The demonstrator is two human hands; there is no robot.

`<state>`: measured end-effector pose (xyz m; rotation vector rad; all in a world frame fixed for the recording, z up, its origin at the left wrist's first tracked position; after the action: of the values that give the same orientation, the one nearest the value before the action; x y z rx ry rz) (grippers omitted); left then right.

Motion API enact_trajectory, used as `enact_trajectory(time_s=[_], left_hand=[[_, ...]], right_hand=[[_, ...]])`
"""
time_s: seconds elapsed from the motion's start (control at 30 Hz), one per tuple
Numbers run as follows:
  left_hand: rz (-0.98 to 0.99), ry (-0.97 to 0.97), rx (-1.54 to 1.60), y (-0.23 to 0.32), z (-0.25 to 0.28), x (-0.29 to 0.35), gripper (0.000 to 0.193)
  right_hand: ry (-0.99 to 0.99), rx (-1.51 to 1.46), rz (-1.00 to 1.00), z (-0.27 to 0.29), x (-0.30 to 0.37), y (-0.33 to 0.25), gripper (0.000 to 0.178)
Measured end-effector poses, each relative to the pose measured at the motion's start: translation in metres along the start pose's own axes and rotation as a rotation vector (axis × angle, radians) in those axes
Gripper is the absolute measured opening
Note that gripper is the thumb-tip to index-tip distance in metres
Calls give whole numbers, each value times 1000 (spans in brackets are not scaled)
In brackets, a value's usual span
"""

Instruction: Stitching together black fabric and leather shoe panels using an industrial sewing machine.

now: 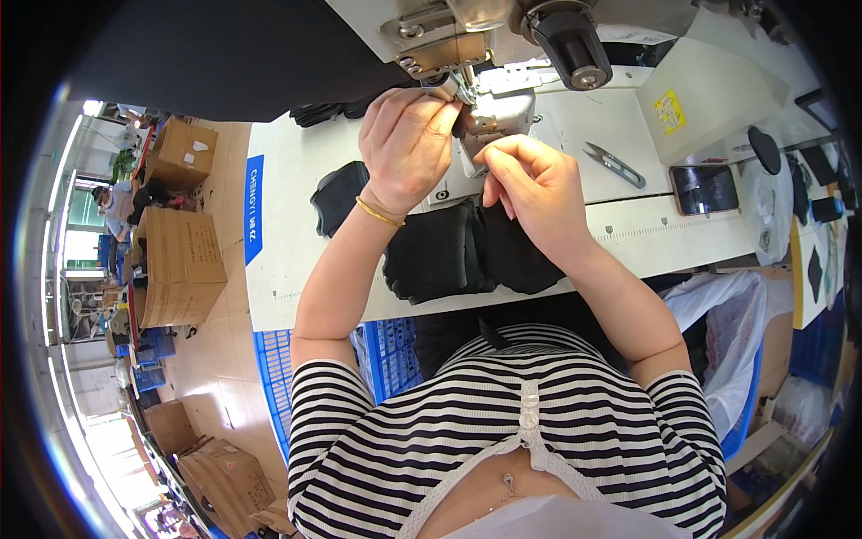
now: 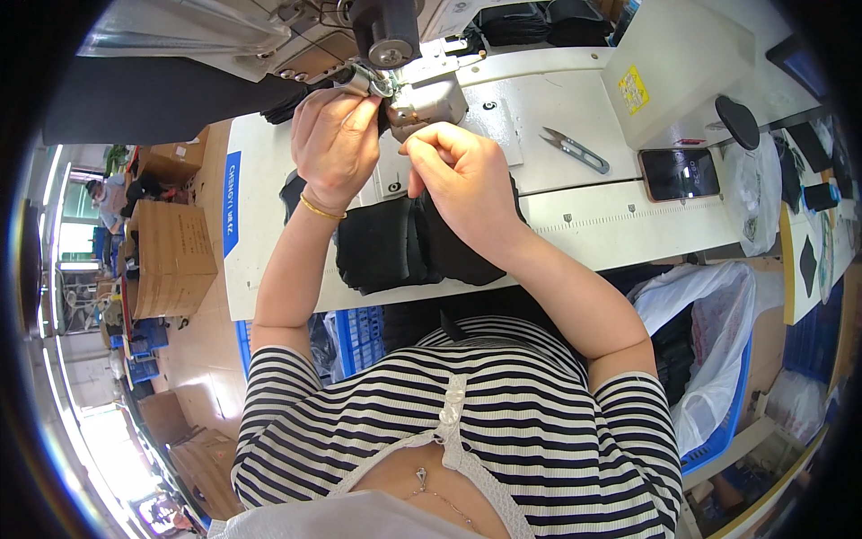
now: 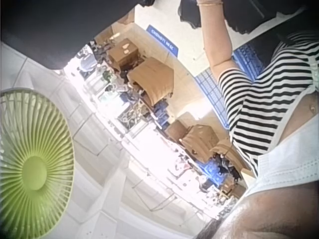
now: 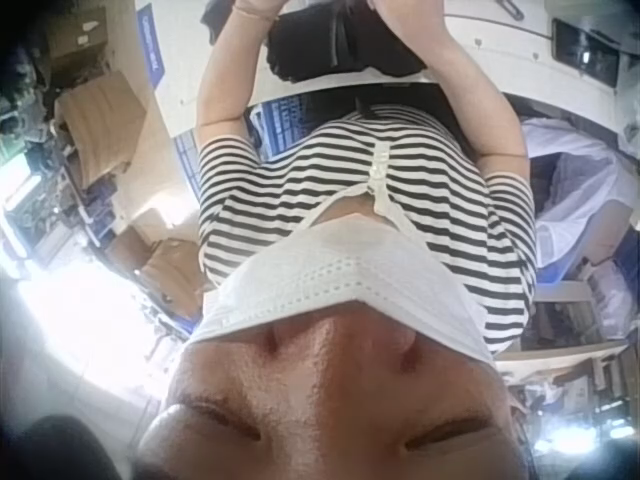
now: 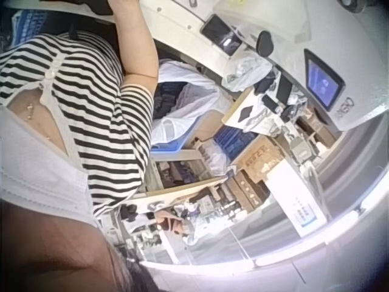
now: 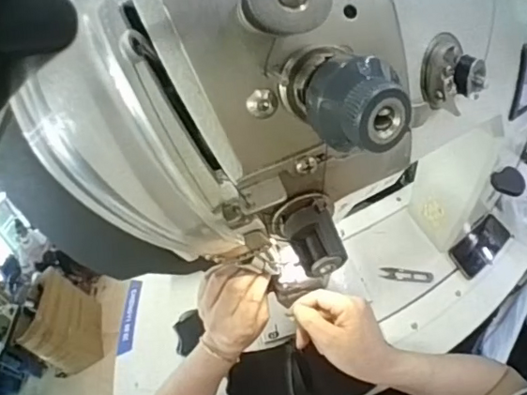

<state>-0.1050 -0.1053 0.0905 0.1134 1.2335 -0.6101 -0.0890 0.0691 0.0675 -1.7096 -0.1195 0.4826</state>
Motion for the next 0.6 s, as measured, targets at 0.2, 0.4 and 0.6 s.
enact_trajectory(time_s=[0.2, 0.4, 0.6], left_hand=[[-2, -6, -5, 3, 1, 0, 22], [207, -3, 34, 10, -4, 8, 27], [481, -266, 167, -5, -7, 27, 35]], right_hand=[[-19, 45, -3, 2, 4, -1, 18], [30, 470, 251, 21, 19, 6, 18], [22, 1073, 306, 53, 46, 24, 56]])
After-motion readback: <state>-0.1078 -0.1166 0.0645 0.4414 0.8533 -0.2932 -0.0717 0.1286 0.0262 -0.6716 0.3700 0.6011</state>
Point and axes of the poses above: each hand's wrist, its own x-axis away from the middle knuckle, its own z-axis out of the back of the hand, y = z × x, the point moved 1 cm from there along -x, towards the middle knuckle, and after that the axes turned 5 degrees about z, right-handed, at the moved point
